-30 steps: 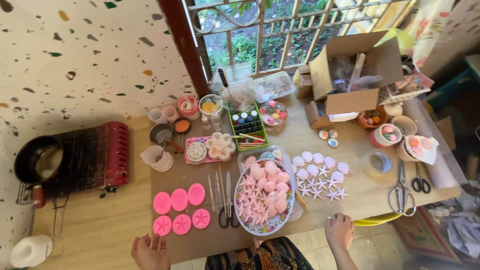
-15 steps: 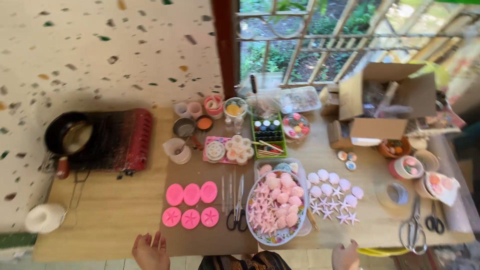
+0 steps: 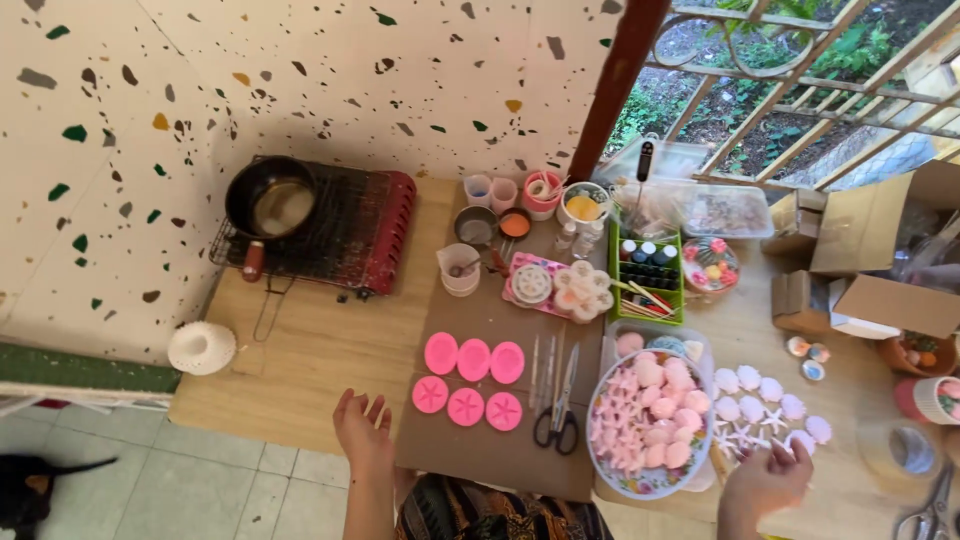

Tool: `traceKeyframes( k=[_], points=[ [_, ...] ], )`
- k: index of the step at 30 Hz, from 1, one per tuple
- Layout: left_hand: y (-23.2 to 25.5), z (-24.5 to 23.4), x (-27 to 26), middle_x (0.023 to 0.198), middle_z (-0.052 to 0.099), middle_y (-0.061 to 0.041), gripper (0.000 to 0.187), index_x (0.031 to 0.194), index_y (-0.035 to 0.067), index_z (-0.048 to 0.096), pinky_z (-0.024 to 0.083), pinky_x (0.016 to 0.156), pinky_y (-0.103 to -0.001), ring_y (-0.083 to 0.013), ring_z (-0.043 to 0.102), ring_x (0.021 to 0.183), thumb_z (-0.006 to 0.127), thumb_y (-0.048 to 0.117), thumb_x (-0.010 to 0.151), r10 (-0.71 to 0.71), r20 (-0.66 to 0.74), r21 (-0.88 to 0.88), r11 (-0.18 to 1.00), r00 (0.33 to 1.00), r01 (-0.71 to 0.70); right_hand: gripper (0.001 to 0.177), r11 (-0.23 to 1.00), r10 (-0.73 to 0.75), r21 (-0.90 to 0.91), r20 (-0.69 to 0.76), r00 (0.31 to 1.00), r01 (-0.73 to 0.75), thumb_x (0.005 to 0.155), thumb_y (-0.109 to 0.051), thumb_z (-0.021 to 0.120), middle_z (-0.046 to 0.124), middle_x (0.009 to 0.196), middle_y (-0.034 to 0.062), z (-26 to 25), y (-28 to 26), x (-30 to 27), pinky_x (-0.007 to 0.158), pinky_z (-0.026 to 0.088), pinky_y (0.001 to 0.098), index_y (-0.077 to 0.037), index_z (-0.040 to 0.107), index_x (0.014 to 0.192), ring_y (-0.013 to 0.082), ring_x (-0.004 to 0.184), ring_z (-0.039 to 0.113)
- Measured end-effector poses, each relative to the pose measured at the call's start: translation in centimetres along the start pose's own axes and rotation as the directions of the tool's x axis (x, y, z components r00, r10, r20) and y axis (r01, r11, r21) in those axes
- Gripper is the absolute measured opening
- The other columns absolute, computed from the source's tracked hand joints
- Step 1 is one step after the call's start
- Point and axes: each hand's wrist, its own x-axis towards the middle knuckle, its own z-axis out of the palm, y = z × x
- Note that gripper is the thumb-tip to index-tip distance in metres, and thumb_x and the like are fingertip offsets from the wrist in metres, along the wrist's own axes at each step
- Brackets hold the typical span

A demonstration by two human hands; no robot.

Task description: The recorder is preparing materials for candle making, including scenting wax and setting up molds in a workshop environment.

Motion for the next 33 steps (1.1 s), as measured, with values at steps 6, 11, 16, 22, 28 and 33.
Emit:
traceKeyframes(
  k=[6,11,16,22,28,33],
  points=[
    [7.8,-2.3,6.9,0.117,0.057,-0.006,0.046,0.141,0.014,0.05,0.049,0.081,-0.039,-0.0226,0.062,0.101,0.054,0.016,0.095,0.0,0.109,0.056,0.998,0.994,-0.006,0.059,0.999,-0.037,0.001,0.207,0.978,0.037,0.097,0.003,0.056,0.066,0.082,0.0082,10.6,-15.4,-13.2,0.06,0.045,0.0248,0.004,0.045,0.155,0.0111,0.065,0.056],
    [14.0,-6.8,16.1,0.115,0.058,-0.005,0.046,0.139,0.014,0.051,0.048,0.079,-0.039,-0.023,0.063,0.098,0.054,0.014,0.093,0.012,0.105,0.121,0.992,0.994,-0.025,0.055,0.969,0.116,-0.244,0.335,0.935,-0.033,0.096,-0.005,0.057,0.065,0.074,0.0158,17.2,-18.9,-24.5,0.06,0.05,0.0357,-0.004,0.053,0.151,0.0205,0.062,0.059],
    [19.1,-7.7,21.4,0.116,0.057,-0.005,0.046,0.138,0.012,0.052,0.048,0.08,-0.038,-0.0239,0.063,0.097,0.056,0.012,0.093,0.008,0.144,0.201,0.979,0.99,-0.037,0.057,0.941,0.218,-0.338,0.613,0.76,0.003,0.09,-0.013,0.062,0.07,0.075,0.0181,20.9,-21.5,-32.7,0.064,0.056,0.0446,-0.016,0.054,0.146,0.0299,0.064,0.07],
    [21.5,-6.7,23.0,0.118,0.058,-0.006,0.046,0.138,0.011,0.054,0.049,0.081,-0.038,-0.025,0.064,0.098,0.055,0.012,0.092,-0.015,0.208,0.223,0.974,0.978,-0.032,0.068,0.822,0.319,-0.503,0.795,0.517,0.267,0.088,-0.018,0.064,0.075,0.088,0.018,23.1,-21.1,-37.6,0.073,0.056,0.053,-0.023,0.041,0.152,0.0389,0.082,0.072],
    [20.8,-6.6,25.1,0.116,0.057,-0.006,0.046,0.139,0.011,0.054,0.051,0.079,-0.038,-0.0249,0.063,0.095,0.056,0.014,0.093,-0.059,0.24,0.249,0.969,0.969,-0.002,0.082,0.752,0.346,-0.507,0.848,0.403,0.422,0.089,-0.015,0.059,0.072,0.092,0.0223,24.1,-21.8,-38.5,0.075,0.056,0.0554,-0.032,0.023,0.161,0.0422,0.086,0.071],
    [20.0,-8.3,34.8,0.113,0.056,-0.004,0.039,0.137,0.02,0.051,0.054,0.078,-0.039,-0.0239,0.064,0.093,0.054,0.019,0.098,-0.145,0.2,0.266,0.96,0.969,0.089,0.101,0.738,0.47,-0.663,0.639,0.609,0.126,0.086,-0.016,0.063,0.072,0.093,0.0218,22.9,-22.2,-33.8,0.073,0.055,0.0569,-0.017,-0.002,0.163,0.0444,0.084,0.07]
  ],
)
